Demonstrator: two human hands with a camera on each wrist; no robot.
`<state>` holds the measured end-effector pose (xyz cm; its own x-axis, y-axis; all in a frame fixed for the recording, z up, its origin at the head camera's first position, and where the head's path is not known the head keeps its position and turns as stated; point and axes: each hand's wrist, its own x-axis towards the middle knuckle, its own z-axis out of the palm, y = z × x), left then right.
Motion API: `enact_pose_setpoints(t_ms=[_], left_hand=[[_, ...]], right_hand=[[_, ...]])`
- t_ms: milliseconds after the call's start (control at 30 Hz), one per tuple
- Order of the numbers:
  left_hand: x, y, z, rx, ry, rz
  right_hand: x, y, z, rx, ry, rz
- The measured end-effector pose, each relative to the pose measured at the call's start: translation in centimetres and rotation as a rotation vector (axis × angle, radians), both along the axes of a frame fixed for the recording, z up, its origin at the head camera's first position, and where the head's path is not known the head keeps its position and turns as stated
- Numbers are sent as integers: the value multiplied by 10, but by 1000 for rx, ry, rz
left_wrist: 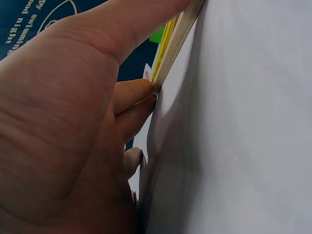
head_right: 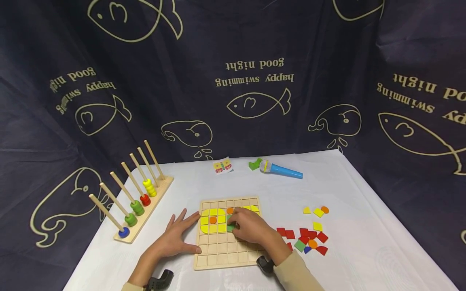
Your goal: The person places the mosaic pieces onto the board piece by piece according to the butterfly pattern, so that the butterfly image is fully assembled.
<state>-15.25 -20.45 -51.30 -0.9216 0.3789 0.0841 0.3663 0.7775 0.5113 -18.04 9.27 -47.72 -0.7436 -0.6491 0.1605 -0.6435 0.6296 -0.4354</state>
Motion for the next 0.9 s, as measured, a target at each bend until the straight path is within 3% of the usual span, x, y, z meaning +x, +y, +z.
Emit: enact_pose_setpoints(t_ms=[467, 900], left_hand=[[1, 0, 0, -10, -10, 10], [1, 0, 2, 5, -16, -2]], right_hand=[[2, 31, 7, 7, 25, -56], [5, 92, 15, 10, -40, -216]])
